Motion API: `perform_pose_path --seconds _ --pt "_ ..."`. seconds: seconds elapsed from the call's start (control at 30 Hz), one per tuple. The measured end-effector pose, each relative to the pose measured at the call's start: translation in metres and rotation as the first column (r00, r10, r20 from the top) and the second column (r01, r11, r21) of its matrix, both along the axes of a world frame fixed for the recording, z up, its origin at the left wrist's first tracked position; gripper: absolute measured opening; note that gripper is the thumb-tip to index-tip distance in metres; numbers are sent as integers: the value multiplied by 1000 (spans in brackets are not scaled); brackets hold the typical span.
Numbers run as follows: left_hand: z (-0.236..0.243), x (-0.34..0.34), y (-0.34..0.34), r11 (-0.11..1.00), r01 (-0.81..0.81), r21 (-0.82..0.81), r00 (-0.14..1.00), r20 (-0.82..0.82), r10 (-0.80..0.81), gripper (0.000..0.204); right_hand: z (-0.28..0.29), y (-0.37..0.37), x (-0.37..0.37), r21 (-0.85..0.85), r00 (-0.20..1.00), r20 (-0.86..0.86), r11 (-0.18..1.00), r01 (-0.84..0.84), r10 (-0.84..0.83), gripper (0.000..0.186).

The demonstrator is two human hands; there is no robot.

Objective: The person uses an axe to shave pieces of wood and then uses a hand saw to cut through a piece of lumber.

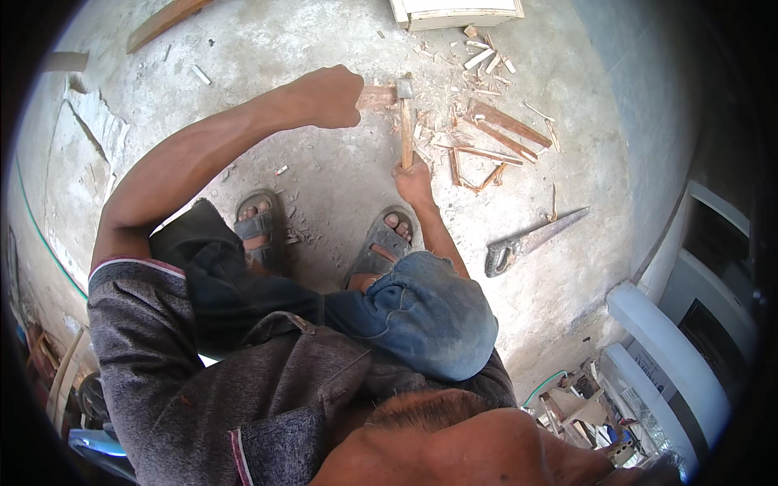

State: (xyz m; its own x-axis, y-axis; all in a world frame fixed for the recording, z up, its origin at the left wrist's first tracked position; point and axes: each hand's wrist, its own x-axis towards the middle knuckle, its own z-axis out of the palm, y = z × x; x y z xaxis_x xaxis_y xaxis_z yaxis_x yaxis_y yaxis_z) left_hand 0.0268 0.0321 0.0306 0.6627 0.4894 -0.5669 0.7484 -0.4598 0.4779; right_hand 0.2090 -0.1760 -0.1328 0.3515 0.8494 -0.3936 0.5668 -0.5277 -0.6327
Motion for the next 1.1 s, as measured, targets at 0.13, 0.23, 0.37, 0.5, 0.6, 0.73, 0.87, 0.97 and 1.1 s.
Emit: perform_pose_path --seconds 0.13,0.23,0.37,0.5,0.6,0.73,0.87,0.97,1.1 --pt "-16 -18 -11 999 -41 16 998 42 41 39 31 2 14 -158 718 -620 947 281 -316 17" --pt "-16 -11 -4 998 -34 53 999 38 32 38 125 15 21 402 703 -709 852 334 59 18" --pt "-3 -16 -2 997 -70 12 997 25 69 38 177 49 14 880 782 -449 365 304 431 21" --pt "-7 -4 2 1000 -16 18 1000 -3 16 39 32 1 6 245 927 -371 958 149 -49 11" --pt "-12 -10 8 999 -35 30 999 28 34 38 -1 19 5 -135 828 -518 977 167 -213 10" --pt "-17 -14 0 998 -57 40 998 21 56 35 115 21 14 198 712 -701 947 254 -45 11" --pt "-8 -12 0 997 -65 29 998 6 65 33 203 61 15 912 809 -376 333 238 452 20" --pt "-12 -10 2 998 -39 40 999 20 38 33 137 51 12 906 840 -364 360 220 403 20" --pt "-11 -2 10 999 -9 32 1000 -2 9 34 15 24 4 -254 805 -538 959 128 -249 7"
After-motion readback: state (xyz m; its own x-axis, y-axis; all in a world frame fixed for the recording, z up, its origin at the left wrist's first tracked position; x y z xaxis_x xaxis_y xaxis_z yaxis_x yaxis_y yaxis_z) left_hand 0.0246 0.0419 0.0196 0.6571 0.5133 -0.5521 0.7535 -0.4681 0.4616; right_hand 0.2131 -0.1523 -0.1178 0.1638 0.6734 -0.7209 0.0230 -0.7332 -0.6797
